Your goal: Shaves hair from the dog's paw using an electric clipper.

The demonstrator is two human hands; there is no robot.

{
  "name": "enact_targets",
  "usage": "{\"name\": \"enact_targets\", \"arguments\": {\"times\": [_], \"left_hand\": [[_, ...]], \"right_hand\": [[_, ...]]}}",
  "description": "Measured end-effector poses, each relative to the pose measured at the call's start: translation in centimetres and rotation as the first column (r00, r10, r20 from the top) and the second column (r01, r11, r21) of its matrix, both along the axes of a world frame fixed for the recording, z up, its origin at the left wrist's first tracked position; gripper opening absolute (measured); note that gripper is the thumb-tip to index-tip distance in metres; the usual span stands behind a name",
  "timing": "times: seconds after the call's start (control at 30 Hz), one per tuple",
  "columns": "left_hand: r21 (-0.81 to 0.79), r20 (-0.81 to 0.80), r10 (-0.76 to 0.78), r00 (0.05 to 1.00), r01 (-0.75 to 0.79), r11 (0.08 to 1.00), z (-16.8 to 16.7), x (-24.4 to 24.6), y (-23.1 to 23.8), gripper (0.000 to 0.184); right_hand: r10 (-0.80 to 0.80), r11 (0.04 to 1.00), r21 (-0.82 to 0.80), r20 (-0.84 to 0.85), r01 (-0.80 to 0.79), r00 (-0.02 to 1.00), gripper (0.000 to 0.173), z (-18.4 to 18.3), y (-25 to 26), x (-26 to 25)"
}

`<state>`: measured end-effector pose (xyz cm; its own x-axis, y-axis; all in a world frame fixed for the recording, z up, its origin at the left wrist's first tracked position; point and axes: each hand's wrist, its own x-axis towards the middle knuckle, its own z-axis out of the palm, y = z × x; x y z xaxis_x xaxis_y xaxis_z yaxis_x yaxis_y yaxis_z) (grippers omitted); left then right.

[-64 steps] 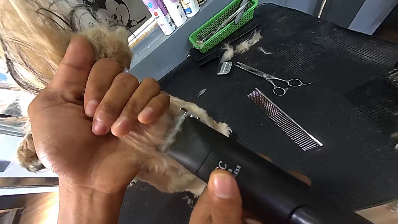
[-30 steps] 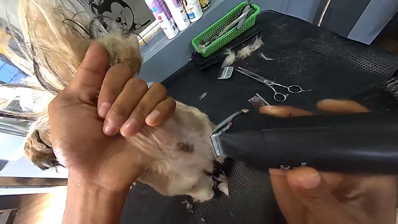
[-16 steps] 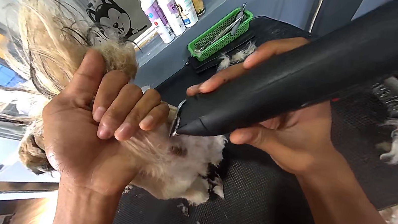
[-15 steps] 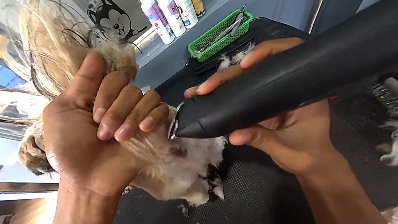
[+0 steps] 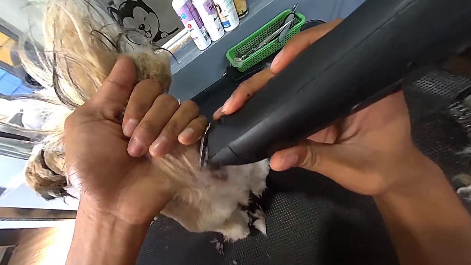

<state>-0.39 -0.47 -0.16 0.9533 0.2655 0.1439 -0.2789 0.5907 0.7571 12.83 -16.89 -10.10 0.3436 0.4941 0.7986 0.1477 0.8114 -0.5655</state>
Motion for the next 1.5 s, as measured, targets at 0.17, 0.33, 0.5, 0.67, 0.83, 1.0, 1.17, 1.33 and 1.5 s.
{"name": "enact_targets", "arguments": {"times": [0.17, 0.33, 0.5, 0.67, 0.83, 1.0, 1.17, 1.33, 1.5], "left_hand": [[-0.01, -0.026, 0.013, 1.0, -0.014, 1.0, 0.2, 0.4, -0.2, 0.063], [-0.054, 0.006, -0.031, 1.0, 0.031, 0.998, 0.2, 0.7, 0.0, 0.061], [-0.078, 0.005, -0.015, 1.0, 0.015, 0.997, 0.2, 1.0, -0.1, 0.063], [-0.072, -0.001, -0.013, 1.0, 0.013, 0.997, 0.2, 1.2, 0.1, 0.061], [-0.093, 0.007, -0.024, 1.0, 0.025, 0.995, 0.1, 1.3, 0.2, 0.061], [-0.082, -0.005, -0.049, 0.999, 0.048, 0.995, -0.1, 1.1, 0.6, 0.062], [-0.015, 0.008, -0.022, 1.0, 0.022, 1.0, -0.4, 0.7, 0.4, 0.058], [-0.062, 0.013, 0.001, 1.0, 0.0, 0.998, -0.6, 0.9, 0.1, 0.059], [-0.076, 0.017, 0.024, 1.0, -0.022, 0.997, -0.6, 0.7, -0.2, 0.062]], "right_hand": [[-0.061, 0.998, -0.027, 0.1, 0.064, 0.993, 0.064, 0.7, -0.3, 0.2], [-0.172, 0.983, -0.043, 0.156, 0.181, 0.973, 0.062, 1.2, -0.9, 0.2], [-0.162, 0.982, -0.069, 0.183, 0.177, 0.97, 0.063, 1.6, -1.0, 0.2], [-0.21, 0.968, -0.097, 0.19, 0.231, 0.959, 0.063, 1.9, -1.3, -0.1], [-0.113, 0.99, -0.073, 0.121, 0.122, 0.986, 0.063, 1.2, -1.5, -0.2], [-0.195, 0.976, 0.056, -0.204, 0.211, 0.959, 0.054, -0.1, -1.2, -2.3], [-0.478, 0.802, -0.046, -0.649, 0.596, 0.592, 0.059, -1.1, 1.4, -8.6], [-0.445, 0.676, -0.146, -0.862, 0.722, 0.242, 0.05, -1.5, 4.1, -13.9], [-0.466, 0.596, -0.176, -0.87, 0.783, 0.16, 0.039, -0.8, 6.4, -15.6]]}}
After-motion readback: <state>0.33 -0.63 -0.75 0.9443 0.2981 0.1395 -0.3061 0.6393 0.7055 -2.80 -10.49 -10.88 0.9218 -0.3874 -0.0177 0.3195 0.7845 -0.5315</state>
